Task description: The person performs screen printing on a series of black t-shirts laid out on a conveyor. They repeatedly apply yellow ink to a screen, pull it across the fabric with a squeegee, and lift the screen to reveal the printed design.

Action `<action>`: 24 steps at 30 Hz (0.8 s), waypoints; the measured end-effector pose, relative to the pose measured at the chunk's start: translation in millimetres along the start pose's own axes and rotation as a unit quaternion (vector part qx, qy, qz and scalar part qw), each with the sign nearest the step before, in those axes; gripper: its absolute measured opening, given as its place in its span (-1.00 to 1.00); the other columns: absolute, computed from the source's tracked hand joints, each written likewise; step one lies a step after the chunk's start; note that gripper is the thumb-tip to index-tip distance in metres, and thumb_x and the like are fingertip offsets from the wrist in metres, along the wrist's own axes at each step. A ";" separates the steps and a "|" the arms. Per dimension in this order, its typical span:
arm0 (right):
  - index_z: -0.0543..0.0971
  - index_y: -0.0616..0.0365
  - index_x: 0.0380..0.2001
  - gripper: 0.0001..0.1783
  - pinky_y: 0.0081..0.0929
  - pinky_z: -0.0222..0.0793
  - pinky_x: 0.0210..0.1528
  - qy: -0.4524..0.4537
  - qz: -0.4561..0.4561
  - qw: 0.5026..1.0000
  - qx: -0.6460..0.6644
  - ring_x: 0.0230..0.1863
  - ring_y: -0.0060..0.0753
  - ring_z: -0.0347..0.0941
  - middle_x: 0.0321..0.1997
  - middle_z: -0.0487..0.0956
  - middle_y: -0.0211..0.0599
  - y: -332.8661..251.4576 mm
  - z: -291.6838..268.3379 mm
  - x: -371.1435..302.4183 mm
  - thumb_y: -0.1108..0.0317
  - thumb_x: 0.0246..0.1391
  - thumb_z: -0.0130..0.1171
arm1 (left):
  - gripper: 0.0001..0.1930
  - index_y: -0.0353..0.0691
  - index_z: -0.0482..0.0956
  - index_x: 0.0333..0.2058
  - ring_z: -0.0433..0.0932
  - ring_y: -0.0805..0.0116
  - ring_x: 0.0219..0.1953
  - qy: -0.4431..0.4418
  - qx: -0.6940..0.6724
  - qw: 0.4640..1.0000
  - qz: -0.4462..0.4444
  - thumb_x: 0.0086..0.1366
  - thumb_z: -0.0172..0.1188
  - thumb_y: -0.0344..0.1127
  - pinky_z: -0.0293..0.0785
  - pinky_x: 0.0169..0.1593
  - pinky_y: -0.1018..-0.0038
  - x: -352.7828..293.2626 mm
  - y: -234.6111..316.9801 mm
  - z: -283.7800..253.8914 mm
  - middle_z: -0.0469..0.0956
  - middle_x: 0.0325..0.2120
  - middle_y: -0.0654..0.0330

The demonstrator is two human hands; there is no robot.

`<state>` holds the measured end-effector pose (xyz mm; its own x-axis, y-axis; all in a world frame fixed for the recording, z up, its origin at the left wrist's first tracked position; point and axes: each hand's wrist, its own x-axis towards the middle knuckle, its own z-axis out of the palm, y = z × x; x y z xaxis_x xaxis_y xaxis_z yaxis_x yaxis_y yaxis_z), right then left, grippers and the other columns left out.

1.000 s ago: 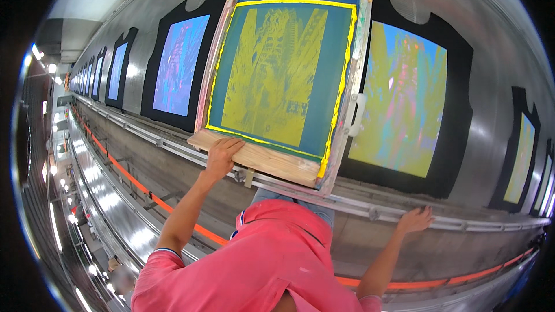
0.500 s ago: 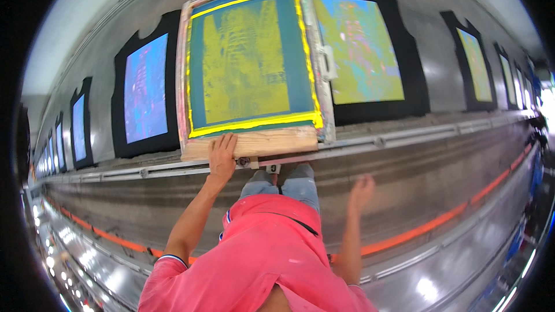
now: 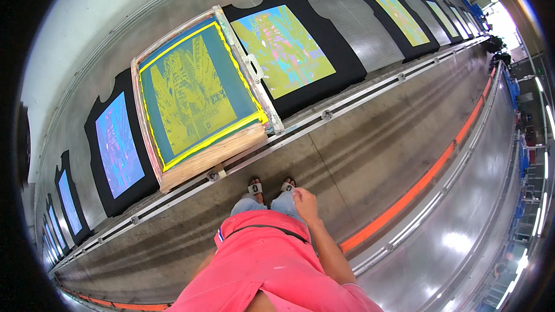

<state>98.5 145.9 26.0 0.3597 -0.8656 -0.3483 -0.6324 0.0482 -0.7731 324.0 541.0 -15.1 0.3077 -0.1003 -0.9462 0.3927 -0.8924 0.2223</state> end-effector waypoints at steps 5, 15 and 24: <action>0.63 0.25 -0.17 -0.72 -0.40 0.49 -0.19 0.000 -0.032 0.999 0.000 -0.28 -0.28 0.63 -0.32 0.67 -0.08 9.6 -22.9 19.2 0.30 0.12 0.20 | -0.84 -0.26 0.64 -0.48 0.61 0.00 -0.41 -0.171 -0.165 0.966 -0.099 0.11 0.20 -0.29 0.47 -0.31 0.20 -64.1 16.8 39.9 0.63 -0.51 -0.01; 0.64 0.21 -0.19 -0.72 -0.33 0.49 -0.14 -0.057 -0.014 0.998 -0.028 -0.21 -0.16 0.64 -0.29 0.67 -0.07 56.8 -72.9 54.4 0.28 0.09 0.20 | -0.86 -0.22 0.67 -0.49 0.63 0.01 -0.41 -0.217 -0.070 0.974 -0.011 0.09 0.21 -0.30 0.49 -0.31 0.21 -144.4 98.4 76.7 0.64 -0.53 0.01; 0.64 0.20 -0.17 -0.71 -0.31 0.50 -0.12 -0.084 0.010 0.996 -0.018 -0.19 -0.16 0.63 -0.29 0.68 -0.08 77.0 -69.4 52.1 0.28 0.07 0.22 | -0.89 -0.13 0.74 -0.47 0.67 0.05 -0.37 0.027 0.535 0.842 0.065 0.05 0.26 -0.32 0.55 -0.30 0.24 -181.9 165.7 -0.1 0.65 -0.53 0.03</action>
<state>20.9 70.0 -15.0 0.4543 -0.7695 -0.4488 -0.6640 0.0434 -0.7464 333.2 411.4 193.9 0.3388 -0.2331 -0.9115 -0.6434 -0.7643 -0.0437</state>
